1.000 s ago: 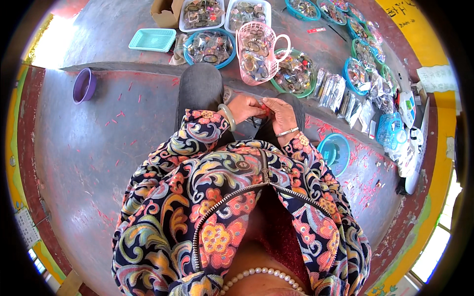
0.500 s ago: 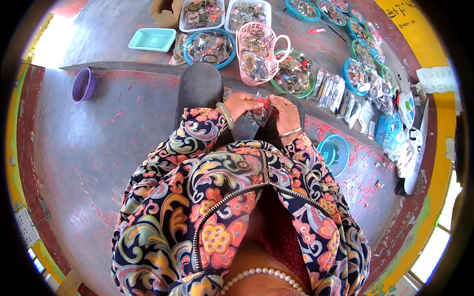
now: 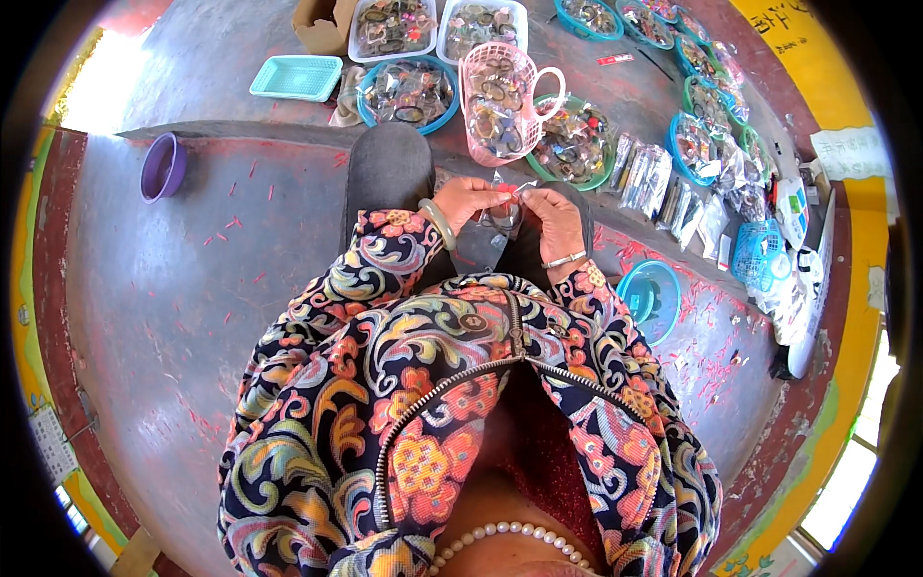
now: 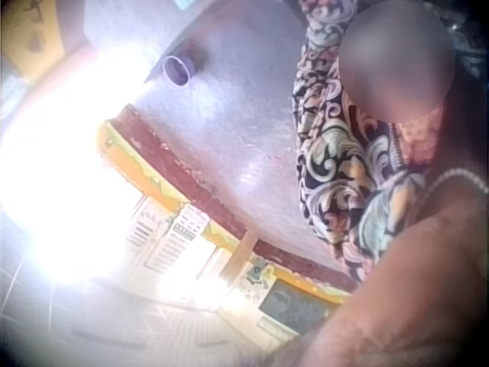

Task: The person sits on the floor and repeatedly picks up small trinkets from a pink basket, places them into small clear plastic bags, and seals the bags. The person then places the packaged items into a green basket on the floor.

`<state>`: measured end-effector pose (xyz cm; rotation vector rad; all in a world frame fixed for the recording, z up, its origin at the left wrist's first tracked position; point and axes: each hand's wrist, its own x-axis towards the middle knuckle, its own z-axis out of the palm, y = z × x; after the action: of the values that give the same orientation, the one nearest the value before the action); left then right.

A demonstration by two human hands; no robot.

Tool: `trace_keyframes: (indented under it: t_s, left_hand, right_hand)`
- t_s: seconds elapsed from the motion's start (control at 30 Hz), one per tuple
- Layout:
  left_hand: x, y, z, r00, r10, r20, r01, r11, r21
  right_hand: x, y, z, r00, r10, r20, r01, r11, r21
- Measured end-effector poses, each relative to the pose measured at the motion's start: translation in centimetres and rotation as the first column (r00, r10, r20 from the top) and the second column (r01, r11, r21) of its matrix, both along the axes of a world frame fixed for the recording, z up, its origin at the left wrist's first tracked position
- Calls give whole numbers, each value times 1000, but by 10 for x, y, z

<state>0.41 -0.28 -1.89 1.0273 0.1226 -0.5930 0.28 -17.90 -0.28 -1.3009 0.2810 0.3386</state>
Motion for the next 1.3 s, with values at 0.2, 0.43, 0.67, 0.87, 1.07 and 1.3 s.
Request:
trace_keyframes:
  t_s: [0.2,0.43,0.67,0.87,1.07,1.3]
  left_hand:
    - [-3,4,8,995,97,-12,-95,990,103]
    - [-2,2,2,994,105,-37,-96,976,197]
    - [-4,3,4,993,66,-100,-45,980,195]
    - [-5,3,1,997,6,-80,11,979,204]
    - [-5,4,2,995,-30,-98,50,976,210]
    - [-6,3,1,992,-46,-116,68,978,195]
  right_hand:
    - [6,-2,-1,996,-88,35,88,996,-1]
    - [-5,10,3,989,136,-56,-135,990,33]
    - [5,6,-2,999,53,13,-53,999,6]
    - [55,-11,-14,994,60,93,-45,988,-148]
    - [120,-11,-30,986,44,162,3,960,-279]
    - [160,1,-20,873,317,369,202,453,-868]
